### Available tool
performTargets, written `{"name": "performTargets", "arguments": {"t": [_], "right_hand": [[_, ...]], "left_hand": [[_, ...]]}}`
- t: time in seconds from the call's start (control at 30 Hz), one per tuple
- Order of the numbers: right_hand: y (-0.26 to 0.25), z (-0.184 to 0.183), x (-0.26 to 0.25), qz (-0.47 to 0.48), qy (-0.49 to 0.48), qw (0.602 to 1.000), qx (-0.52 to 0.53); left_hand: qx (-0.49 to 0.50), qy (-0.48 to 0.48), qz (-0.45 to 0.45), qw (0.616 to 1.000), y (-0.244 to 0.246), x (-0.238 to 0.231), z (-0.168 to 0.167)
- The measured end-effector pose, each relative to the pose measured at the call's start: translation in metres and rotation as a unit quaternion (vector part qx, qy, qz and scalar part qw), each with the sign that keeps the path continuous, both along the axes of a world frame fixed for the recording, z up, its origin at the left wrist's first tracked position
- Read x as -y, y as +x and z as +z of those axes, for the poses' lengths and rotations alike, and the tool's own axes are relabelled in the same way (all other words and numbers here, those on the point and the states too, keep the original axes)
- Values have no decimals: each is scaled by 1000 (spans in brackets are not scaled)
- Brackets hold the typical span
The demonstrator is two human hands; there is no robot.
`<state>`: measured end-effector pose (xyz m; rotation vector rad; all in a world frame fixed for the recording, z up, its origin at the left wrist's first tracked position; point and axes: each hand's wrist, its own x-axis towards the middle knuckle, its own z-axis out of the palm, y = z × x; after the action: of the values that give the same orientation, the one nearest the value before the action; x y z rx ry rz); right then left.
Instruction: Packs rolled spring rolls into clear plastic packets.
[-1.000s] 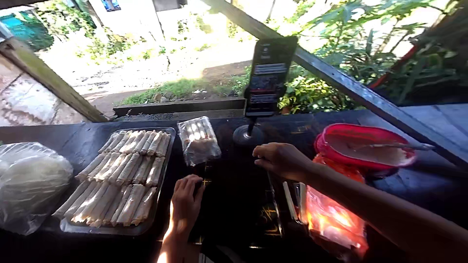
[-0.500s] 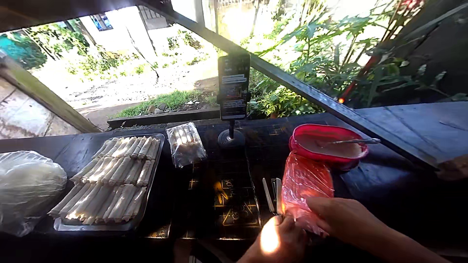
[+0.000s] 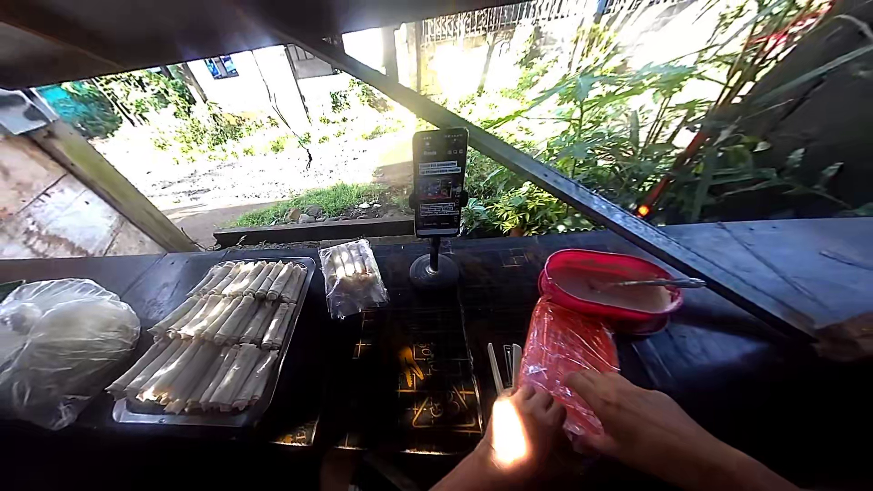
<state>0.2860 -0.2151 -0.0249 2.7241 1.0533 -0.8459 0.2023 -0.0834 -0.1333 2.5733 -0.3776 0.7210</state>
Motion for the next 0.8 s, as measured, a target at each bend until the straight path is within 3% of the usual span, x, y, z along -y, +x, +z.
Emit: {"name": "performTargets", "arguments": {"t": [0.13,0.23,0.37,0.53,0.73,0.8], "right_hand": [[-4,-14,0,-7,26,1000,10],[-7,-30,1,-11,39,998,45],[-5,-40,4,-3,61,995,85],[-2,-45,3,-6,52,995,87],[9,-32,-4,-15,-24,1000,13],[16,-21,-7,-9,-9,1000,-15]], "left_hand": [[-182,-193,-30,964,-1,-8,19],[-265,-270,-56,924,-1,-19,30],[-193,-343,-41,918,-21,-30,32],[-163,-540,48,825,-55,-82,42],[-31,-658,230,716,-104,-148,25],[16,-666,269,696,-119,-156,21]]}}
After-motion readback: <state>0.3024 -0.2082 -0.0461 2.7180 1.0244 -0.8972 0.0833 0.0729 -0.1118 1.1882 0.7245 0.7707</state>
